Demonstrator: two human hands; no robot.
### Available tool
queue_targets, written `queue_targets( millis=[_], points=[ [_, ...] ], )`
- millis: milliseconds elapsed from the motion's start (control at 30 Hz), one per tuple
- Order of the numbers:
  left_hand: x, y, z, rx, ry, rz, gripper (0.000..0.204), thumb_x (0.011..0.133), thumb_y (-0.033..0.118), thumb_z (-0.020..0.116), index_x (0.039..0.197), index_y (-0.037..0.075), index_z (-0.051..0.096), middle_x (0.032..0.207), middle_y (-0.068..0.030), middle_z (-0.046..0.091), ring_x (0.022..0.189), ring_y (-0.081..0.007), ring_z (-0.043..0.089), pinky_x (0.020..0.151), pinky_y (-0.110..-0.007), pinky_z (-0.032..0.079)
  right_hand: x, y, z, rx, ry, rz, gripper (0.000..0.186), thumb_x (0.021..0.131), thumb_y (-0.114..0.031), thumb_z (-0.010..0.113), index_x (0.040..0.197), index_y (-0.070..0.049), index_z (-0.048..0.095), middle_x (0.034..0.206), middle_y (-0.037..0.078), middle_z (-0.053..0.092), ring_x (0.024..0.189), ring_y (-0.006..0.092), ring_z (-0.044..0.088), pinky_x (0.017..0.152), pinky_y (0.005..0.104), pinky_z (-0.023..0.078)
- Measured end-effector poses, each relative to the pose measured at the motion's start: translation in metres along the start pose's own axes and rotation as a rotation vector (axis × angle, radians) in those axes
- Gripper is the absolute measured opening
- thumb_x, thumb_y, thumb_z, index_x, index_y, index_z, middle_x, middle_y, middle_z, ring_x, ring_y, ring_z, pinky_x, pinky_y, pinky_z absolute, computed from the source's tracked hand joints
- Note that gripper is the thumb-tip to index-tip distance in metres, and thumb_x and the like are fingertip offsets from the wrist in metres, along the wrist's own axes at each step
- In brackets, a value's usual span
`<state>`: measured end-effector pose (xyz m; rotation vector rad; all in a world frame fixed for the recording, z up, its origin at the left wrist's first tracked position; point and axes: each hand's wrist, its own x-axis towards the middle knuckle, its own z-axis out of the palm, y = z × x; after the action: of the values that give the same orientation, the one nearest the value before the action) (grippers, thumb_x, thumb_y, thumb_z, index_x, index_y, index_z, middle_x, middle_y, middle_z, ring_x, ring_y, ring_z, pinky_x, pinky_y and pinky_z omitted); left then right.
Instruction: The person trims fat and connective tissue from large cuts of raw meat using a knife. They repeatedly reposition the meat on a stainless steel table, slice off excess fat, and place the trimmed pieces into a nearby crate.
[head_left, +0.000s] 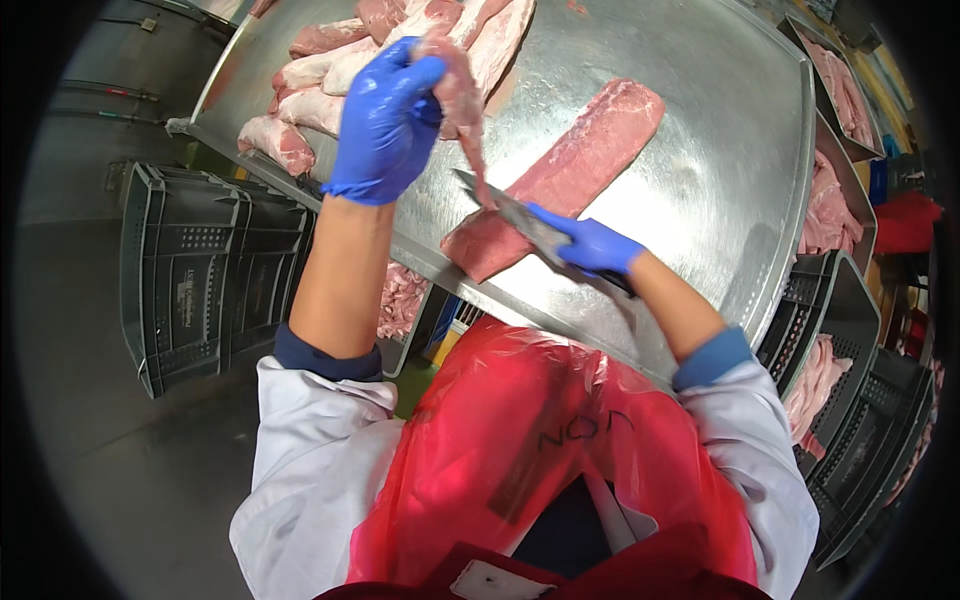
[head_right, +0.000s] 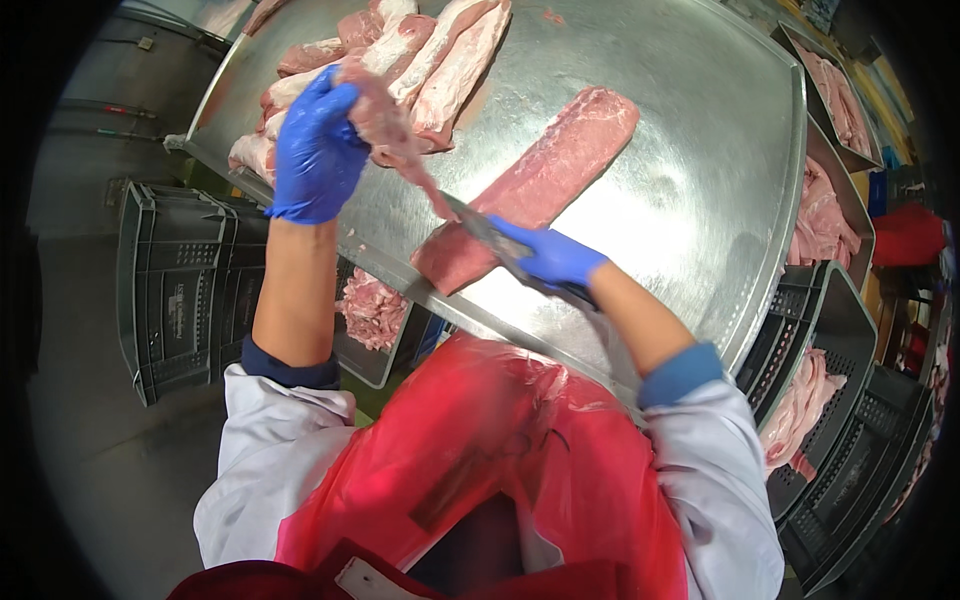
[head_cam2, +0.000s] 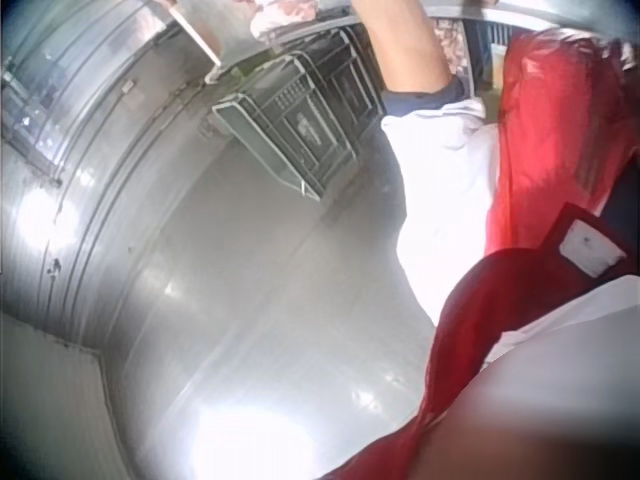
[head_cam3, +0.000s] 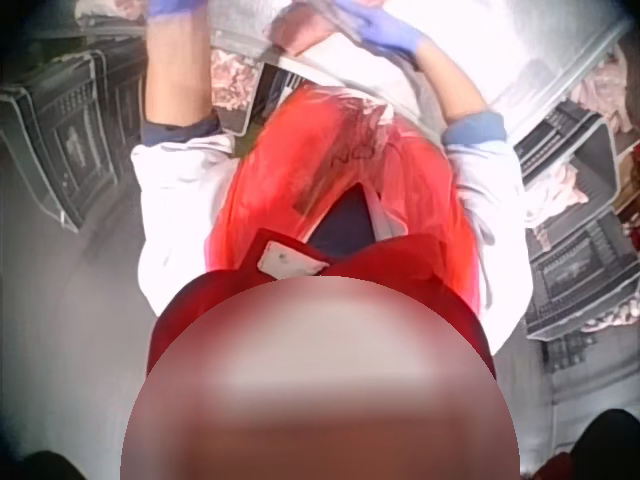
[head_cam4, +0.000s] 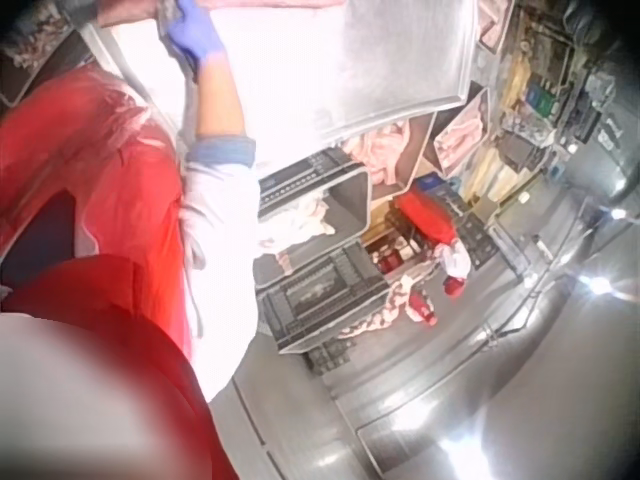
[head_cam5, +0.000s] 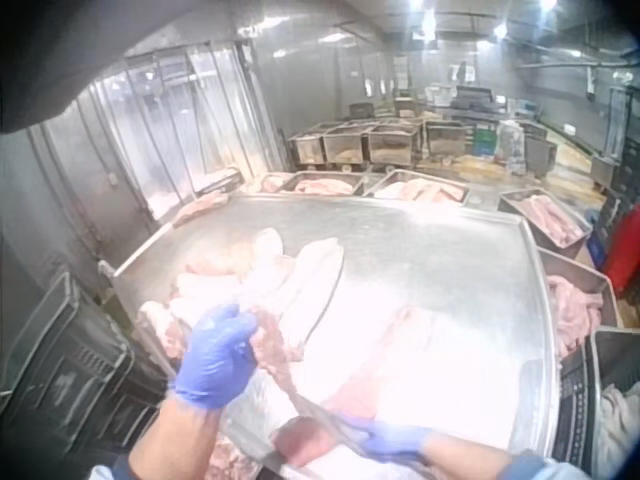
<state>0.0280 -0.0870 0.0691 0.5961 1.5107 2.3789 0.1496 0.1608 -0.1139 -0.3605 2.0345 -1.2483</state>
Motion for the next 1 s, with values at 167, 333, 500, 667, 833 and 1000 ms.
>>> queue_targets(
  millis=[167,333,500,667,833,1000],
  points=[
    [-0.074,0.097,-0.023,0.156,0.306,0.216,0.035,0.097,0.017,0.059,0.126,-0.001,0.056,0.109,-0.0099,0.064,0.099,-0.0225,0.064,0.09,-0.037,0.052,0.023,-0.027,0.052,-0.112,-0.115,-0.132,0.075,0.094,-0.022,0.051,0.161,-0.036,0.019,0.078,0.016,0.066,0.059,0.0232,0.065,0.066,0.0371,0.055],
    [-0.21,0.14,-0.163,0.639,0.618,0.078,0.031,0.099,0.021,0.061,0.122,0.0,0.064,0.105,-0.0067,0.067,0.096,-0.0176,0.066,0.087,-0.032,0.052,-0.089,0.024,0.05,0.272,0.017,0.18,0.074,0.095,-0.014,0.053,0.16,-0.035,0.025,0.071,0.007,0.063,0.054,0.0114,0.058,0.055,0.0297,0.052],
    [-0.265,0.046,-0.227,2.172,0.377,-0.695,0.061,0.066,0.047,0.09,0.09,-0.004,0.065,0.09,-0.0296,0.067,0.084,-0.0446,0.069,0.069,-0.05,0.054,-0.165,0.105,0.058,0.749,0.496,0.141,0.08,0.091,0.006,0.05,0.161,-0.025,0.025,0.082,0.004,0.062,0.051,0.0081,0.054,0.046,0.0223,0.045],
    [-0.119,-0.204,-0.03,1.718,-0.136,-0.225,0.102,0.068,0.057,0.08,0.145,0.001,0.045,0.141,-0.0261,0.052,0.13,-0.0396,0.052,0.109,-0.047,0.041,-0.181,0.126,0.065,0.845,0.817,0.077,0.082,0.09,0.011,0.049,0.162,-0.02,0.023,0.111,0.008,0.064,0.063,0.0079,0.056,0.055,0.0224,0.049],
    [-0.019,-0.257,-0.016,1.545,-0.297,-0.612,0.085,0.072,0.042,0.081,0.134,-0.007,0.052,0.122,-0.0265,0.064,0.111,-0.0426,0.064,0.097,-0.049,0.052,-0.231,0.119,0.087,0.828,0.967,0.142,0.084,0.089,0.013,0.049,0.162,-0.02,0.022,0.135,0.009,0.056,0.068,0.0062,0.053,0.06,0.0213,0.049],
    [-0.018,-0.263,-0.065,0.152,-0.017,-0.941,0.066,0.078,0.025,0.068,0.136,-0.004,0.053,0.127,-0.0199,0.065,0.114,-0.0417,0.063,0.101,-0.048,0.052,-0.283,0.138,0.136,0.876,1.13,0.155,0.086,0.088,0.014,0.048,0.162,-0.02,0.021,0.136,0.008,0.056,0.065,0.0055,0.052,0.056,0.0202,0.048]
  ],
)
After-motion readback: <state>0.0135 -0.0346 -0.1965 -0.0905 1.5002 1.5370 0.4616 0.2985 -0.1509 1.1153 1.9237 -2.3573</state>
